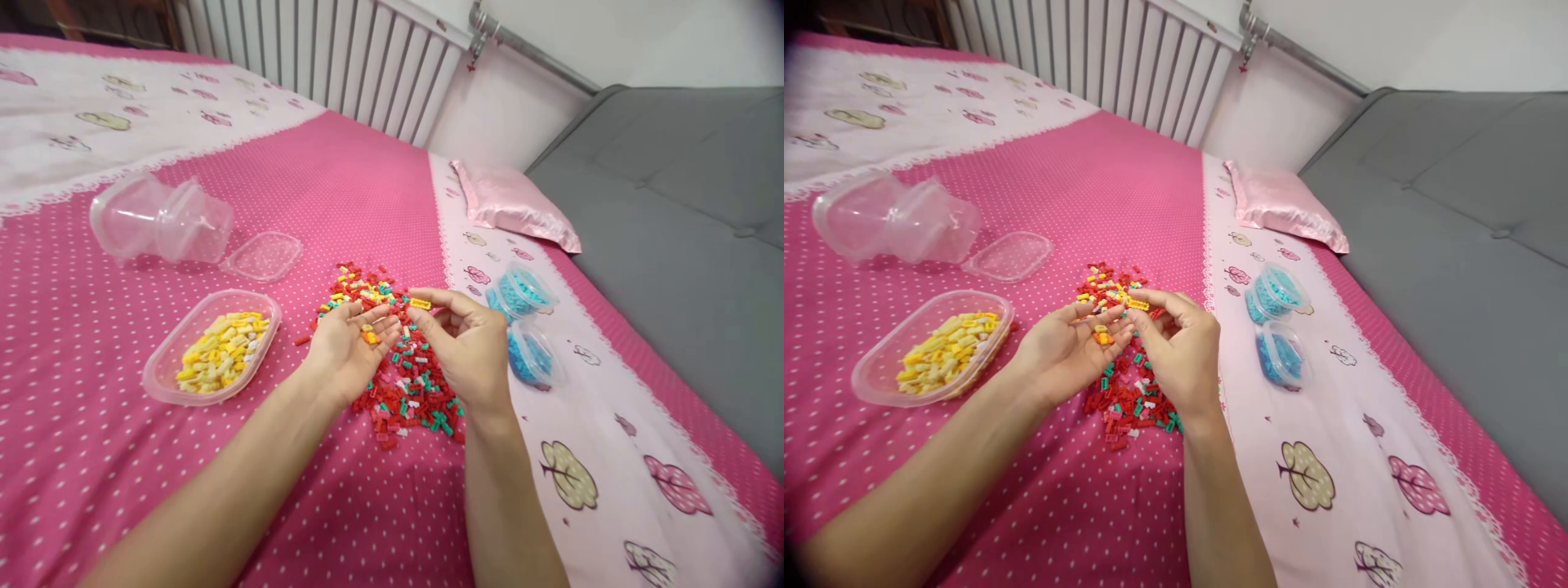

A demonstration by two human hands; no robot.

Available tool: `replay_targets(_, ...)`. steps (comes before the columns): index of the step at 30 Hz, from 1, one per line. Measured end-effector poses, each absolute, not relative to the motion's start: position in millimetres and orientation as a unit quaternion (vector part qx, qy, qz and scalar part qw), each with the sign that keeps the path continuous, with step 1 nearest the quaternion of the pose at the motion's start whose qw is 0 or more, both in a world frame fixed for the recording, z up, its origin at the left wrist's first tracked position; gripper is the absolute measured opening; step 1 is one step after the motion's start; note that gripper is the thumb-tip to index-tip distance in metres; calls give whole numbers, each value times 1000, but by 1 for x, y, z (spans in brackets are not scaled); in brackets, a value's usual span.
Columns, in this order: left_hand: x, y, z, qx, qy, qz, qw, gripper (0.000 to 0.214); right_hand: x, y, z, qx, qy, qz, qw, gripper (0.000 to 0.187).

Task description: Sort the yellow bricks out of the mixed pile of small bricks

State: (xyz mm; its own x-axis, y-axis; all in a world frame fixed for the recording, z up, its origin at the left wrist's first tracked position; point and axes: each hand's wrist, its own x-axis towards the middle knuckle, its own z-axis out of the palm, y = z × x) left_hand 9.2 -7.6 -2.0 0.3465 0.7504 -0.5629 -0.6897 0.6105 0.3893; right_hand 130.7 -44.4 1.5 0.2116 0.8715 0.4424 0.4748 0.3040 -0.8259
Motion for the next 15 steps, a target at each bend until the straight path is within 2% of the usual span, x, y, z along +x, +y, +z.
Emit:
replay_targets(6, 10, -9, -4, 31, 340, 426, 838, 24, 130, -44, 0, -559, -617, 221, 508, 29)
replay_targets(10, 8, -8, -2, 47, 363, 434, 823, 22, 139, -39, -6, -616, -575, 173, 509, 25)
replay_targets(12, 7, -7, 0, 57, 371, 453, 808, 21, 143, -35, -11, -661, -568, 129, 474, 24)
replay_targets(15, 4, -7, 3, 58, 379, 476, 791, 21, 148, -29, -21, -724, -574, 77, 376, 23)
